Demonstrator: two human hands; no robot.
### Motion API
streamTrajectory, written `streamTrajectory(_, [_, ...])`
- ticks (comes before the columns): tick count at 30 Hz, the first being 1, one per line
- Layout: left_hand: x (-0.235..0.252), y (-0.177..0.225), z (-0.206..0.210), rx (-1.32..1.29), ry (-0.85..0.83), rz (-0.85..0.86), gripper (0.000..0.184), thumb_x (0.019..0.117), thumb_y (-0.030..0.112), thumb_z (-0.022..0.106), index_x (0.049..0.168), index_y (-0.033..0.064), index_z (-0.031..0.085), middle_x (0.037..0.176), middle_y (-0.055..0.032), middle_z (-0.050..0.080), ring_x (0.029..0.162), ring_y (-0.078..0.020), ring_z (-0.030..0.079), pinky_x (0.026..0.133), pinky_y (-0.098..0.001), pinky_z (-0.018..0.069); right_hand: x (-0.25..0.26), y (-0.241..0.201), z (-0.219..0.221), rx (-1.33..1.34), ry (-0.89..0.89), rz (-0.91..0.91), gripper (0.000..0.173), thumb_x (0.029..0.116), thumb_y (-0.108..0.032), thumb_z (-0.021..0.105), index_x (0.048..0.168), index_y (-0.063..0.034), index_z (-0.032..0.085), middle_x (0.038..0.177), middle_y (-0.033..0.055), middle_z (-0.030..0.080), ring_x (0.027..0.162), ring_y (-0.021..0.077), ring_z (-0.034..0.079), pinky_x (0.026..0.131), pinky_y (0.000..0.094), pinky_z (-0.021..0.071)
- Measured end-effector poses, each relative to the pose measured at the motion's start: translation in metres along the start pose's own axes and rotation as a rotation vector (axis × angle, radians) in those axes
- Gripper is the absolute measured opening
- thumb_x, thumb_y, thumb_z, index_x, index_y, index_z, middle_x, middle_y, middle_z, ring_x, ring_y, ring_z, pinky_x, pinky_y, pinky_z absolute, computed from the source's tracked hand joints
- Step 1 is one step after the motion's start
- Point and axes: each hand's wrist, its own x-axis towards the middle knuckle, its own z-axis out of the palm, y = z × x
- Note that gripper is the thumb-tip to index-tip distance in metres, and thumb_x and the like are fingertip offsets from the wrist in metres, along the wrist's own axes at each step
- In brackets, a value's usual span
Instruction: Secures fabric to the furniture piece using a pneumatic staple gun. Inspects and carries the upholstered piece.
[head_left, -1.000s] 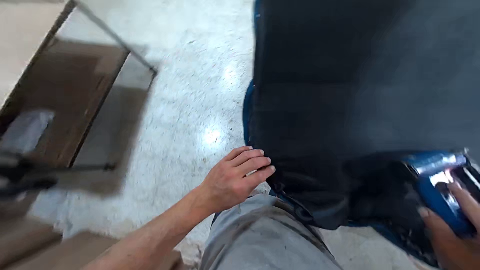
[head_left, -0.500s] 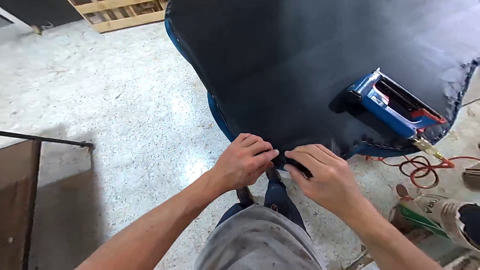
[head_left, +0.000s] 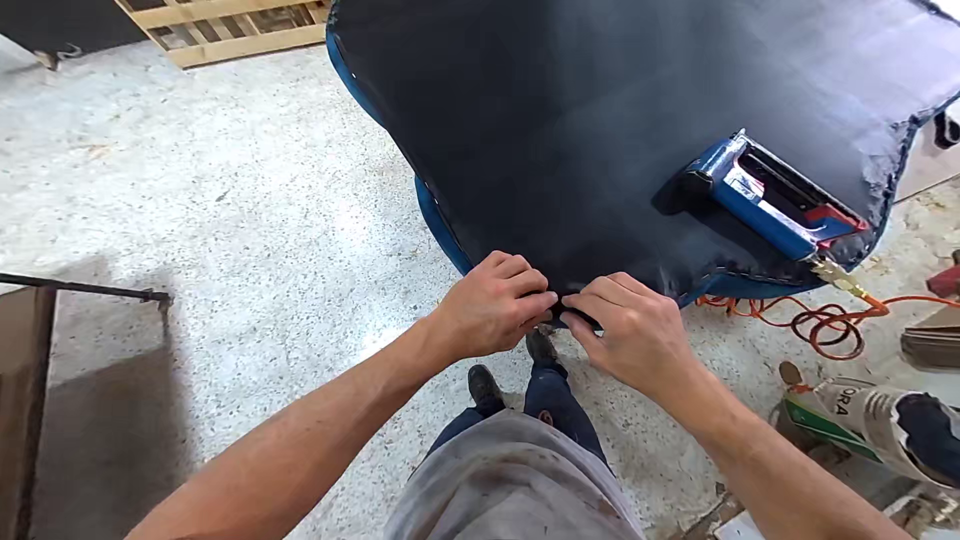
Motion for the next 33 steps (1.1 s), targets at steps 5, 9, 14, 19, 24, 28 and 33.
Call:
streamTrajectory(5, [0.003,0.007,0.006,0.052,0.080,-0.034,0.019,0.0994,0.021,0.061,0.097,0.0113,0.078,0.096,-0.0029,0.071,0.095,-0.0201,0.066,0.089,-0.0367,0.0531,-0.002,-0.001,0.008,-0.022,0.103,-0.025,0.018,0.0946,-0.025,0.065,0.091,-0.0134,0.079,0.087,0.0009,0.071,0.088,0.0179,0.069,0.071,0.0329,0.0572])
streamTrajectory(9, [0.002,0.011,0.016,0.077,0.211,-0.037,0.015,0.0950,0.018,0.065,0.092,0.0082,0.076,0.095,-0.0059,0.072,0.092,-0.0213,0.067,0.087,-0.0365,0.0547,-0.007,-0.006,0.022,-0.079,0.274,-0.054,0.013,0.0917,-0.018,0.069,0.088,-0.0090,0.077,0.083,0.0047,0.071,0.085,0.0211,0.071,0.071,0.0349,0.0586])
streamTrajectory(14, [0.002,0.002,0.014,0.019,0.160,0.008,0.018,0.0973,0.020,0.063,0.099,0.0092,0.077,0.101,-0.0051,0.073,0.100,-0.0199,0.068,0.095,-0.0366,0.0532,-0.012,-0.007,0.020,-0.077,0.260,-0.068,0.013,0.0940,-0.018,0.069,0.092,-0.0087,0.078,0.087,0.0053,0.073,0.089,0.0209,0.072,0.075,0.0351,0.0601])
streamTrajectory(19, [0.004,-0.002,0.012,0.055,0.145,0.089,0.016,0.0974,0.017,0.062,0.099,0.0082,0.076,0.098,-0.0063,0.072,0.097,-0.0215,0.067,0.091,-0.0363,0.0523,-0.010,-0.008,0.018,-0.082,0.223,-0.071,0.014,0.0940,-0.016,0.067,0.092,-0.0081,0.077,0.088,0.0056,0.072,0.090,0.0213,0.071,0.074,0.0350,0.0593])
streamTrajectory(24, [0.003,0.001,0.013,0.189,0.189,0.189,0.015,0.0979,0.012,0.061,0.100,0.0048,0.074,0.097,-0.0088,0.071,0.094,-0.0242,0.065,0.094,-0.0408,0.0491,-0.002,0.001,0.007,-0.151,0.122,-0.303,0.014,0.0952,-0.007,0.061,0.092,-0.0010,0.073,0.084,0.0096,0.067,0.085,0.0264,0.068,0.071,0.0377,0.0563])
streamTrajectory(28, [0.013,-0.002,-0.003,0.204,0.010,0.321,0.023,0.1003,0.003,0.052,0.100,0.0042,0.075,0.101,-0.0072,0.071,0.098,-0.0234,0.064,0.097,-0.0399,0.0477,0.010,0.004,-0.004,-0.156,-0.023,-0.464,0.017,0.0929,0.001,0.055,0.080,-0.0005,0.066,0.082,0.0116,0.064,0.083,0.0289,0.065,0.068,0.0399,0.0529])
streamTrajectory(33, [0.023,-0.002,-0.015,0.168,-0.158,0.336,0.024,0.0991,0.002,0.053,0.098,0.0070,0.075,0.104,-0.0040,0.072,0.101,-0.0213,0.063,0.098,-0.0379,0.0452,0.020,0.006,-0.010,-0.121,-0.145,-0.502,0.016,0.0905,0.001,0.056,0.077,-0.0024,0.065,0.079,0.0099,0.062,0.080,0.0273,0.064,0.064,0.0382,0.0508])
